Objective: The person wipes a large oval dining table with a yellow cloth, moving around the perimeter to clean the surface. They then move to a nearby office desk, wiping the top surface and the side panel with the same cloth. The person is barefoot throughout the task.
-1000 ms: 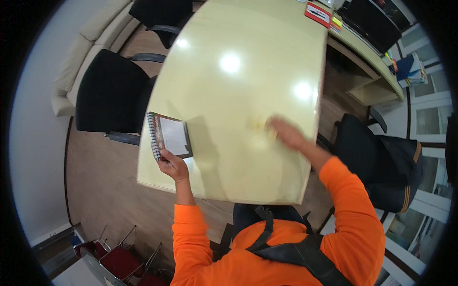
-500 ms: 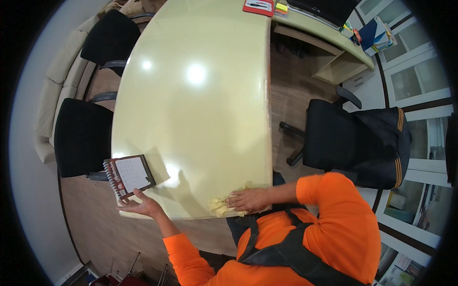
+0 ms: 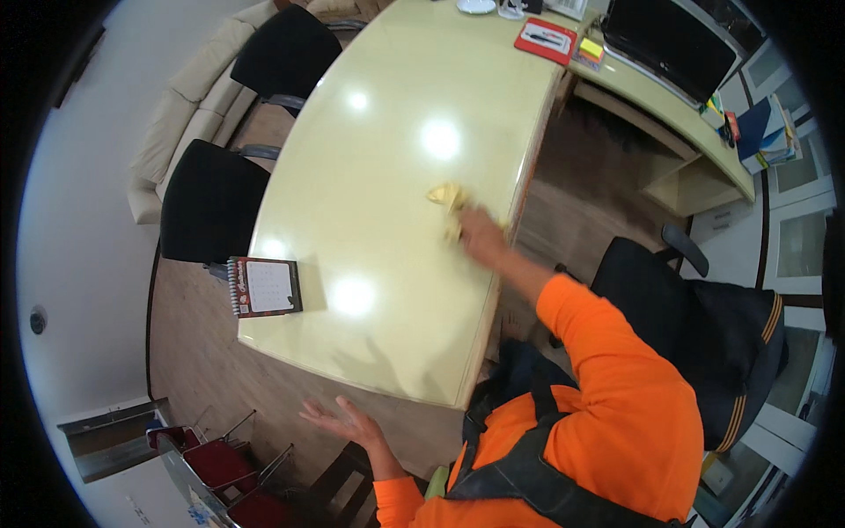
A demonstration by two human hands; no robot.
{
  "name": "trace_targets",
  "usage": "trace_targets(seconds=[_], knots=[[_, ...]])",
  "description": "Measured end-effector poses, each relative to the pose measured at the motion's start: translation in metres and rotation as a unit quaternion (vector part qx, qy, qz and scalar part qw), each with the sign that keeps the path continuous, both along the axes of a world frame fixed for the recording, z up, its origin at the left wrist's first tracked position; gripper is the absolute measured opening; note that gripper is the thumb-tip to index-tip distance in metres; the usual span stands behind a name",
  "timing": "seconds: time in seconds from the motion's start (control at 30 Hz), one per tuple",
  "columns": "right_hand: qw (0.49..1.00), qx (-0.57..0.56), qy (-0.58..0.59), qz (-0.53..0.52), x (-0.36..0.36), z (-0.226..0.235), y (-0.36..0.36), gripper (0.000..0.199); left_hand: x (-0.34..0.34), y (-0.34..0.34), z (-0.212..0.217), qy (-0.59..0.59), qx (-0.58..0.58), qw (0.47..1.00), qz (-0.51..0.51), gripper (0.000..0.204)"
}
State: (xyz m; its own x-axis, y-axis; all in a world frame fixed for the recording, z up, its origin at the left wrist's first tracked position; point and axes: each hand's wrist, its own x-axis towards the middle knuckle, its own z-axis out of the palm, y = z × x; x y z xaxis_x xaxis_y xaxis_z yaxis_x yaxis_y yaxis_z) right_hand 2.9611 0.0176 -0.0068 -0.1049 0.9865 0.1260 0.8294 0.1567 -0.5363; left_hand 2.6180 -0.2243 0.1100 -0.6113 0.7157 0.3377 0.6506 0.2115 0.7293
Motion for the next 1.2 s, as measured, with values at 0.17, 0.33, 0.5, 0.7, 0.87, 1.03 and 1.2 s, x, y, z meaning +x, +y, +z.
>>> trace_targets(seconds=[0.17, 0.33, 0.5, 0.7, 0.87, 1.03, 1.2], knots=[[0.837, -0.102, -0.018, 0.537, -0.104, 0.015, -0.150, 0.038, 0.026, -0.018, -0.018, -0.047, 0.015, 0.998, 0.037, 0.082], [0.807, 0.064, -0.029, 0.586, -0.080, -0.007, -0.153, 0.047, 0.051, -0.012, -0.021, -0.079, 0.045, 0.995, 0.033, 0.075], [0.838, 0.103, 0.016, 0.536, -0.056, -0.011, -0.049, 0.028, 0.065, -0.009, -0.008, -0.080, -0.012, 0.994, 0.073, 0.063], [0.944, 0.102, -0.006, 0.313, 0.081, -0.002, 0.159, 0.012, 0.100, 0.012, -0.025, 0.001, -0.060, 0.989, 0.133, 0.058], [0.976, 0.193, -0.028, 0.095, 0.248, -0.018, 0.282, 0.030, 0.190, 0.062, 0.002, -0.013, -0.182, 0.974, 0.136, 0.058], [0.983, 0.127, -0.127, -0.048, 0.342, 0.001, 0.338, 0.035, 0.251, 0.104, 0.024, 0.012, -0.225, 0.971, 0.079, 0.057], [0.976, 0.036, -0.153, -0.151, 0.358, 0.008, 0.352, 0.036, 0.274, 0.119, 0.023, -0.061, -0.217, 0.968, 0.108, 0.057]])
